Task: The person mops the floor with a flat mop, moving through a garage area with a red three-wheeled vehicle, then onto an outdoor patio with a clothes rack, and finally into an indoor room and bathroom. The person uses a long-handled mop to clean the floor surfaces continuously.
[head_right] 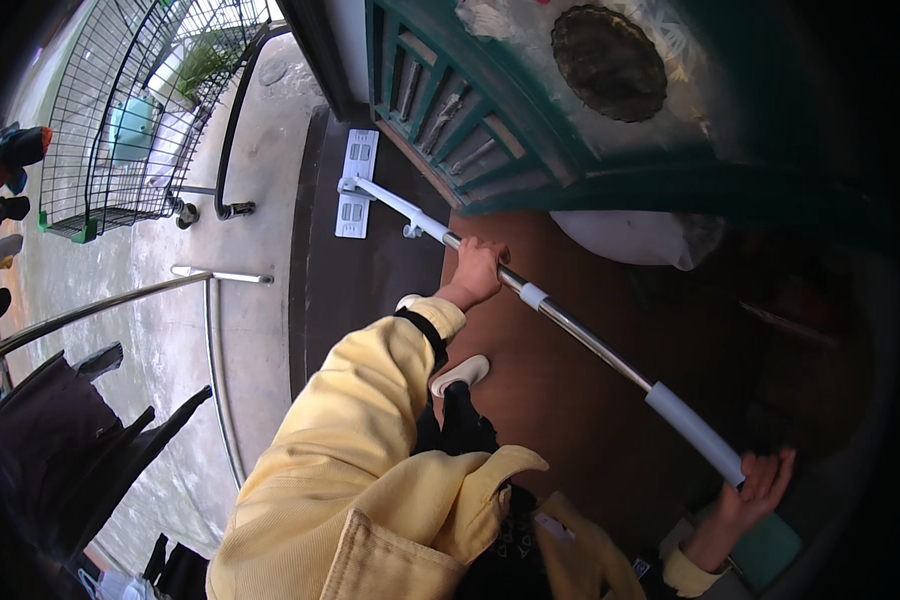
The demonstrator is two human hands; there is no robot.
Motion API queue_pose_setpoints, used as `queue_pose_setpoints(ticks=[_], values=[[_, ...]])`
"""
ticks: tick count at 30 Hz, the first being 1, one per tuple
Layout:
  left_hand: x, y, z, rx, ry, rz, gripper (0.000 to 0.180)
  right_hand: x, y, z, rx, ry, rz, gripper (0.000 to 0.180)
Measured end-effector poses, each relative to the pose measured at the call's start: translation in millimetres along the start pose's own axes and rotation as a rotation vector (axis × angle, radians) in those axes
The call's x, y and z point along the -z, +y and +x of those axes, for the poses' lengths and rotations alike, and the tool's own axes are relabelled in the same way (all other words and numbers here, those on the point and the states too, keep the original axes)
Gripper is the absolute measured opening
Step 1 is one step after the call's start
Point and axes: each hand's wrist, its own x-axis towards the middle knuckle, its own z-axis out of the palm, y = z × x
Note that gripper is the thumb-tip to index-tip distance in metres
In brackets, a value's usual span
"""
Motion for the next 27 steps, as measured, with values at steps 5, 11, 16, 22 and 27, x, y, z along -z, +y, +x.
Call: queue_pose_setpoints(ticks=[5, 11, 16, 22, 27], values=[[2.4, 5.5, 9.4, 0.018, -0.058, -0.073, 0.023, 14.3, 0.6, -3.1, 0.014, -0.074, 0.084, 0.017], [6.3, -24.1, 58.0, -0.005, -0.096, -0.003, 0.024, 13.6, 27.4, 15.3, -0.083, -0.189, 0.163, 0.020], [-5.8, -37.4, 65.8, -0.007, -0.375, 0.193, 0.018, 47.3, 58.8, 16.7, -0.191, -0.209, 0.278, 0.017], [-61.0, -13.7, 6.0, -0.077, -0.729, 0.378, 0.012, 193.4, 90.0, -25.4, -0.326, 0.183, 0.027, 0.019], [-111.7, 28.4, -39.4, -0.118, -0.895, 0.384, 0.013, 308.4, 84.0, -64.9, -0.023, -0.040, -1.087, 0.052]])
